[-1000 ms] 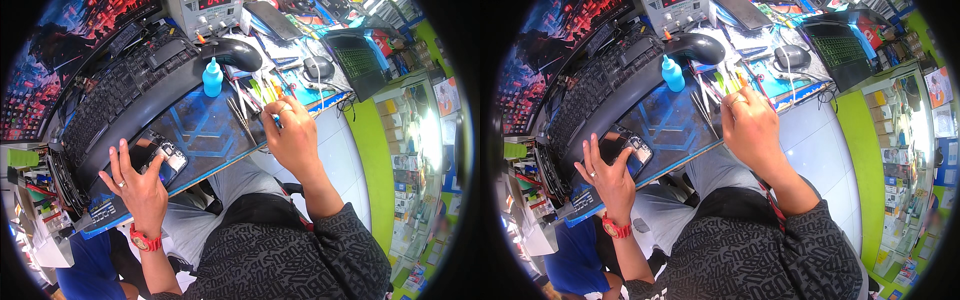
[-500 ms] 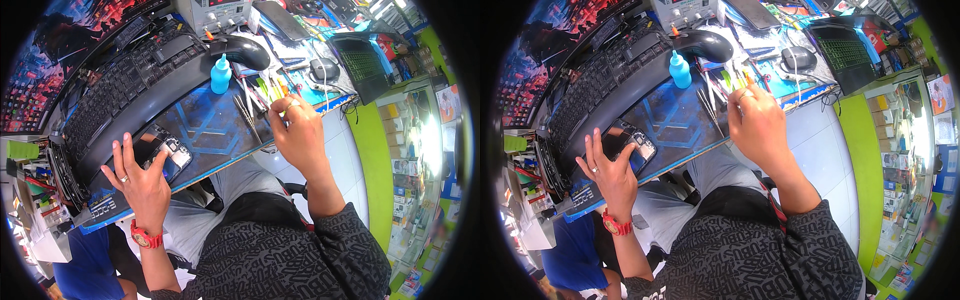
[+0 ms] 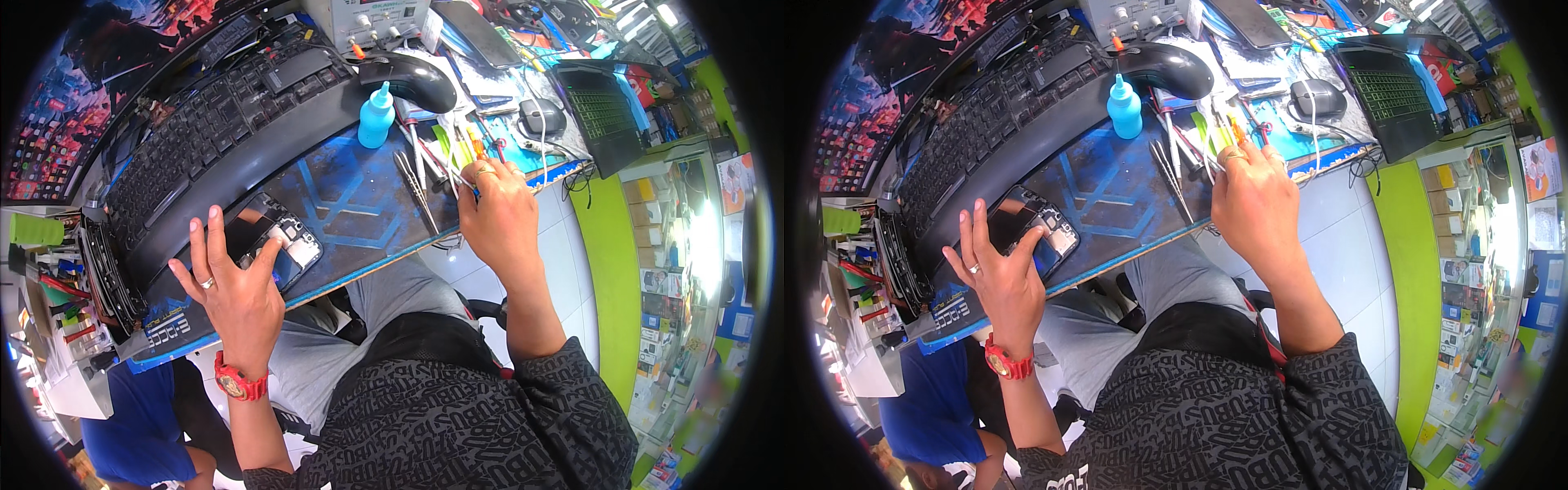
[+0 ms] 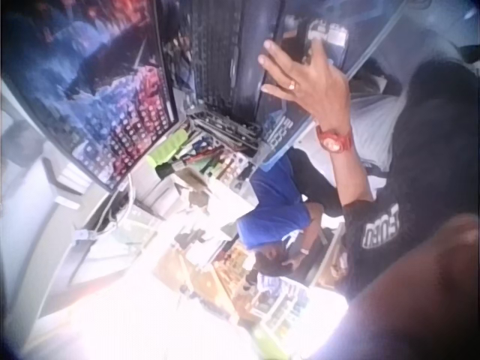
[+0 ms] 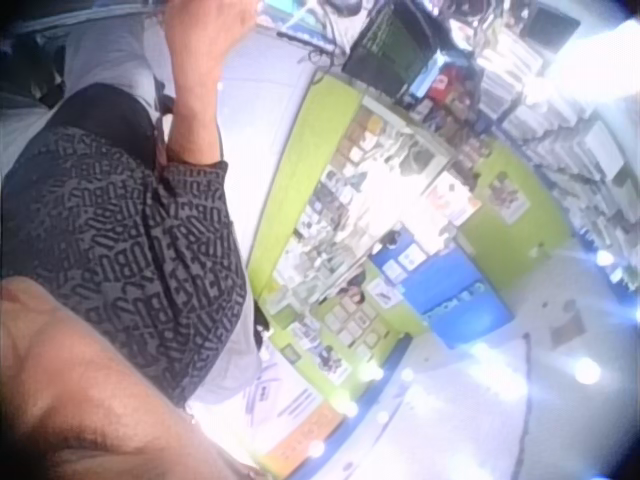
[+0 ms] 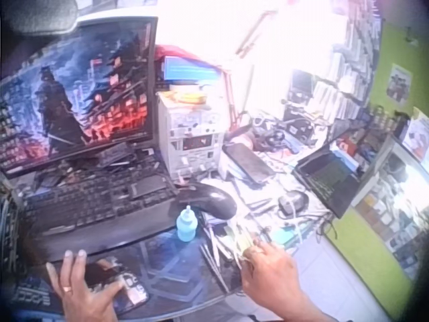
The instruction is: The person repairs a mobile phone by hand and using a screwdriver. They handle internal phone components, remove small screws, and manipulate various parts on a cluttered workbench.
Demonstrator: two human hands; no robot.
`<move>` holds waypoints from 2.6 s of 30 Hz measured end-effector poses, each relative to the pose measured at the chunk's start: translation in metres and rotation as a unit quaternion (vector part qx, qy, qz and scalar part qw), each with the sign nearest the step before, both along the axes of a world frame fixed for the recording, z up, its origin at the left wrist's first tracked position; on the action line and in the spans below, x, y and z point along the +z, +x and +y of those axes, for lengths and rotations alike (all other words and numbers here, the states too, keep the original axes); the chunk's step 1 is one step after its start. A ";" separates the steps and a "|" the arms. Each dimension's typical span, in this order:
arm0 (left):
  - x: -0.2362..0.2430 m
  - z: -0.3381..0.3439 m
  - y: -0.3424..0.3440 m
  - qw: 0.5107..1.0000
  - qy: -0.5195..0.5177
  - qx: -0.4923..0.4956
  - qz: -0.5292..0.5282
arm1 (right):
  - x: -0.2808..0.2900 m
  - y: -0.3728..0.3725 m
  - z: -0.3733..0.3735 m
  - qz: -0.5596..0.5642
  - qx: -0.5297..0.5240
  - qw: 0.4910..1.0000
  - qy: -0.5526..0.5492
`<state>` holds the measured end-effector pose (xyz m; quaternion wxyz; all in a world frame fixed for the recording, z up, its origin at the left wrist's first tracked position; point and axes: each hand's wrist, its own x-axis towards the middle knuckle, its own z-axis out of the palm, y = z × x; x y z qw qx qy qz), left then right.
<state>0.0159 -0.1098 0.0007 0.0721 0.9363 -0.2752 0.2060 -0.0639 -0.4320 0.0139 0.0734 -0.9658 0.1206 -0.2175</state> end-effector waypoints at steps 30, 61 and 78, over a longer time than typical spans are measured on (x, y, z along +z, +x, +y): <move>-0.001 0.003 0.002 1.000 -0.002 0.004 -0.001 | -0.012 -0.007 0.018 -0.197 0.187 0.866 0.420; -0.001 0.002 0.001 1.000 0.001 0.002 -0.002 | -0.026 0.042 -0.029 -0.254 0.172 0.946 0.102; 0.000 0.003 0.001 1.000 0.004 0.008 0.005 | -0.008 0.059 -0.036 -0.058 0.301 0.952 -0.006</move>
